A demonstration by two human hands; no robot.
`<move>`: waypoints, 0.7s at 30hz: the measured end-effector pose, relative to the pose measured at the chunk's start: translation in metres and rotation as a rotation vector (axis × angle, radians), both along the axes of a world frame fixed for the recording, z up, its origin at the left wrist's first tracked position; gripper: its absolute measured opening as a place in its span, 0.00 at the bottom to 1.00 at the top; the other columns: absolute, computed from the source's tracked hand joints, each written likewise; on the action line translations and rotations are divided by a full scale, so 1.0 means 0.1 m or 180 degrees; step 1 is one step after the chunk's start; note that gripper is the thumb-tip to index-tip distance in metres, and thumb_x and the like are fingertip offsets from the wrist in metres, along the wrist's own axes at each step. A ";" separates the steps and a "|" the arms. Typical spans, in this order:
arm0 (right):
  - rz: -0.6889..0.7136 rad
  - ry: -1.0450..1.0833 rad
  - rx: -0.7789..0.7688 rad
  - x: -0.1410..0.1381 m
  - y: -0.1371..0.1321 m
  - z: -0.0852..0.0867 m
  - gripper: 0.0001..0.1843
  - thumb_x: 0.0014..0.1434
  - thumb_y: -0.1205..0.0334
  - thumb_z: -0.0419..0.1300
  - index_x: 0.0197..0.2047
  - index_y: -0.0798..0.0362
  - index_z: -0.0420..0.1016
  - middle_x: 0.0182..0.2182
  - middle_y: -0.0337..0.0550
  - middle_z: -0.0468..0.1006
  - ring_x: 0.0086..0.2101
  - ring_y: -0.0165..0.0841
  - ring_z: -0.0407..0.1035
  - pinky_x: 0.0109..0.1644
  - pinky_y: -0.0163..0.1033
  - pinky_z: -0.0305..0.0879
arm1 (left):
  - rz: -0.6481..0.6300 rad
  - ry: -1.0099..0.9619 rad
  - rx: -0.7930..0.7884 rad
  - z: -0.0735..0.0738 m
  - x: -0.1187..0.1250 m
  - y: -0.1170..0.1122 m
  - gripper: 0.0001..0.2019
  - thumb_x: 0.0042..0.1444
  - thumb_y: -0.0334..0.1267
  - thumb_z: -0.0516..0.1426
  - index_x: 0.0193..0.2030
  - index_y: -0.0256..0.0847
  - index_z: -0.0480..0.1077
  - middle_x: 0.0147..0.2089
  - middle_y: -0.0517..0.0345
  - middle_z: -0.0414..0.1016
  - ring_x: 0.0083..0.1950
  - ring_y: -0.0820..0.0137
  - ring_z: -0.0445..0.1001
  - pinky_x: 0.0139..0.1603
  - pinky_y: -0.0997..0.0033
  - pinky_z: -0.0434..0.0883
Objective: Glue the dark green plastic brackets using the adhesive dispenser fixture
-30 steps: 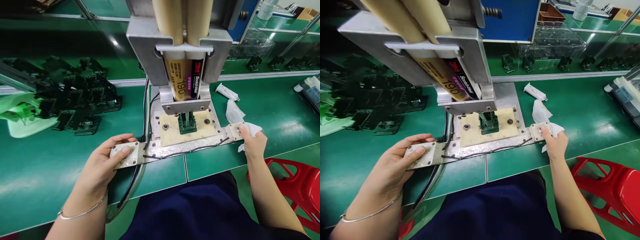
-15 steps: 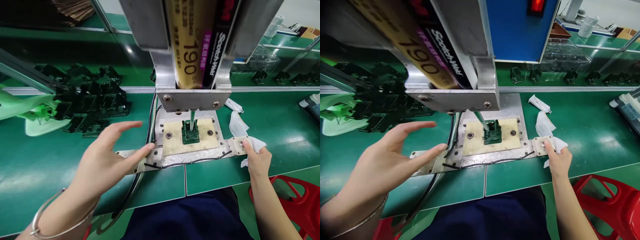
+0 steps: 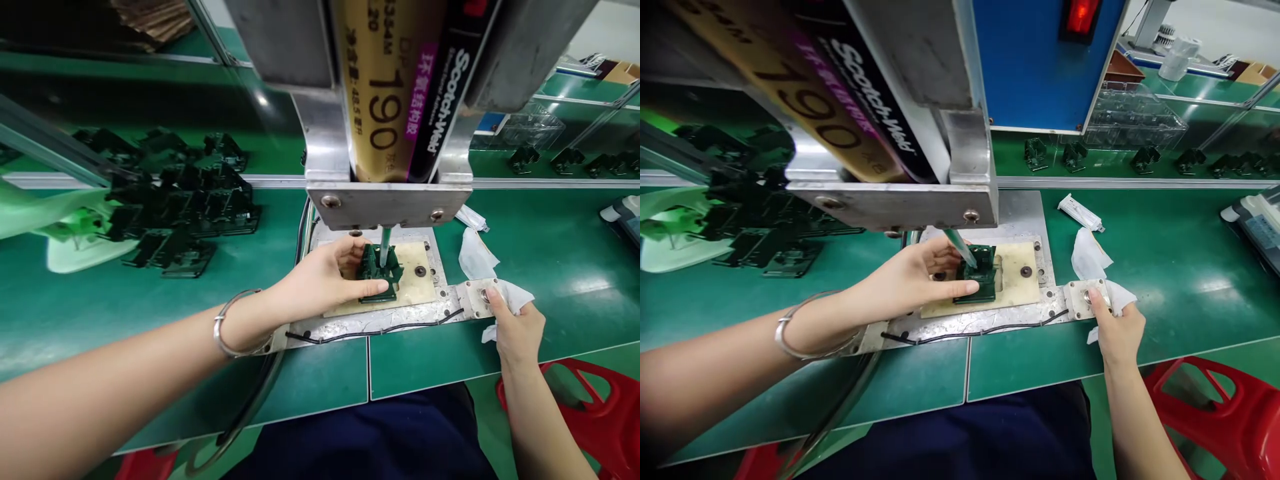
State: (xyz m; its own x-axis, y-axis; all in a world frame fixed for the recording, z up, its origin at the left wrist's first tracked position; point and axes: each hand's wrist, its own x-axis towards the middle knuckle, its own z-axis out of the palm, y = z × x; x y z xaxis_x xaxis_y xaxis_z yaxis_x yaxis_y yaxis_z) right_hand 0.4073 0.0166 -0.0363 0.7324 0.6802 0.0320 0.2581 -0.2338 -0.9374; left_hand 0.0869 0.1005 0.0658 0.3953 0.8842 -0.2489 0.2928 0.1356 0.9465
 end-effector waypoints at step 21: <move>0.4194 -0.2539 0.1205 -0.83 -0.50 1.25 0.29 0.73 0.42 0.55 0.28 0.55 0.75 0.27 0.38 0.67 0.22 0.27 0.58 0.25 0.38 0.53 | -0.0710 0.0026 0.1025 0.34 -0.04 -1.03 0.27 0.49 0.36 0.72 0.57 0.53 0.77 0.46 0.60 0.79 0.44 0.68 0.80 0.42 0.79 0.78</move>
